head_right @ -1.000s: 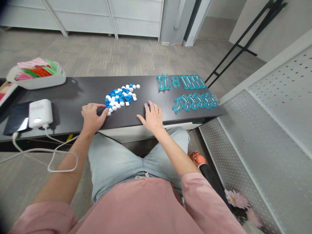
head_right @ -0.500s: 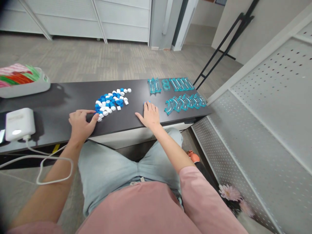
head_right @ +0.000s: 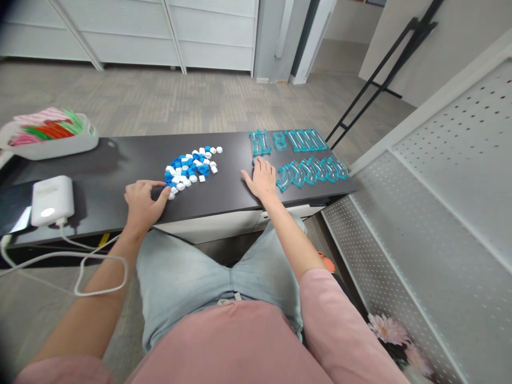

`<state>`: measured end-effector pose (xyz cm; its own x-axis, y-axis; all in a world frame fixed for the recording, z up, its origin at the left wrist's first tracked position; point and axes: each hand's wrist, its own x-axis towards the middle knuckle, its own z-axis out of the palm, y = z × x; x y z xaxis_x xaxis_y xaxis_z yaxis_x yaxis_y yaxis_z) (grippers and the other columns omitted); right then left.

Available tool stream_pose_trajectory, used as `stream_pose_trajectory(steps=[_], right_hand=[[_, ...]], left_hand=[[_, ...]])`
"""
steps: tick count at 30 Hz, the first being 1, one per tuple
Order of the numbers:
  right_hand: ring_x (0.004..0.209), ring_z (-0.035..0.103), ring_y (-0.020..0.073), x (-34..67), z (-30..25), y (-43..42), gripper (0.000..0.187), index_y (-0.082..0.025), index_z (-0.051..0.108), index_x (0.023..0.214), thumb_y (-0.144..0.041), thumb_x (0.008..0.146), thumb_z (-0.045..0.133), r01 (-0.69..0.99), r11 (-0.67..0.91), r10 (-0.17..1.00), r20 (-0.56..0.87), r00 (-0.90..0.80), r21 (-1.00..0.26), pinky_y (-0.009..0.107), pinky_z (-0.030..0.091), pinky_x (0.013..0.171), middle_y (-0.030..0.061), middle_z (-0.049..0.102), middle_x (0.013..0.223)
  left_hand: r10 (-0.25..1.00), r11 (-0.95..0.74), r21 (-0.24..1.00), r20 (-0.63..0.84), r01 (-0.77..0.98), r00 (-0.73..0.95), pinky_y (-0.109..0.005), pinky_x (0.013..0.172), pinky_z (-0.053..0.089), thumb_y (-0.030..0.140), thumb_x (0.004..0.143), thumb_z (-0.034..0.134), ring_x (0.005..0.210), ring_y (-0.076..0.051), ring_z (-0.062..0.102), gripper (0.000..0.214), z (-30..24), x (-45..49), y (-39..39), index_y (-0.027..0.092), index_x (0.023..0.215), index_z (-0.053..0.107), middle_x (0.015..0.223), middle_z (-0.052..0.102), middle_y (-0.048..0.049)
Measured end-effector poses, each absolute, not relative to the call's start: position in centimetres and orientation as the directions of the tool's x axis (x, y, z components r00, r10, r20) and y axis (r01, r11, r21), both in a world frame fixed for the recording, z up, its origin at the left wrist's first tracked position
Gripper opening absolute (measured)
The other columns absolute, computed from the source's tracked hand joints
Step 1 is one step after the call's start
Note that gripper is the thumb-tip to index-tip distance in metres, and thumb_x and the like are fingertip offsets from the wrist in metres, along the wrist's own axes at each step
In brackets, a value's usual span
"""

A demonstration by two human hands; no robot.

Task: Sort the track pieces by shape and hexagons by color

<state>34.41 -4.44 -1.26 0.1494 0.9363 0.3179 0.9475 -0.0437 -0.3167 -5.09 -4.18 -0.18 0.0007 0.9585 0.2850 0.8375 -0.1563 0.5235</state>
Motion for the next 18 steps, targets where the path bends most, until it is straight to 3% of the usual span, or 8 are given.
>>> stream_pose_trajectory(steps=[9,18], right_hand=[[0.15,0.062,0.0397,24.9,0.0,-2.6,0.052,-0.02,0.068,0.173,-0.031,0.123,0.057,0.871,0.316,0.93,0.304,-0.206,-0.377,0.053,0.05,0.124,0.0189,0.069,0.171],[0.141,0.064,0.0394,22.1,-1.8,0.5,0.034,-0.028,0.084,0.142,-0.024,0.124,0.056,0.802,0.378,0.904,0.372,-0.212,-0.462,0.055,0.051,0.119,0.0158,0.078,0.151]], left_hand=[[0.952,-0.172,0.491,0.306,0.854,0.016,-0.064,0.128,0.047,0.042,0.103,0.075,0.145,-0.047,0.059,0.028,0.0,-4.6,-4.5,0.024,0.125,0.081,0.14,0.075,-0.0208],[0.942,-0.21,0.497,0.333,0.842,0.039,-0.058,0.121,0.049,0.036,0.108,0.073,0.138,-0.042,0.061,0.02,-0.6,-4.8,-4.2,0.026,0.119,0.086,0.132,0.077,-0.0172]])
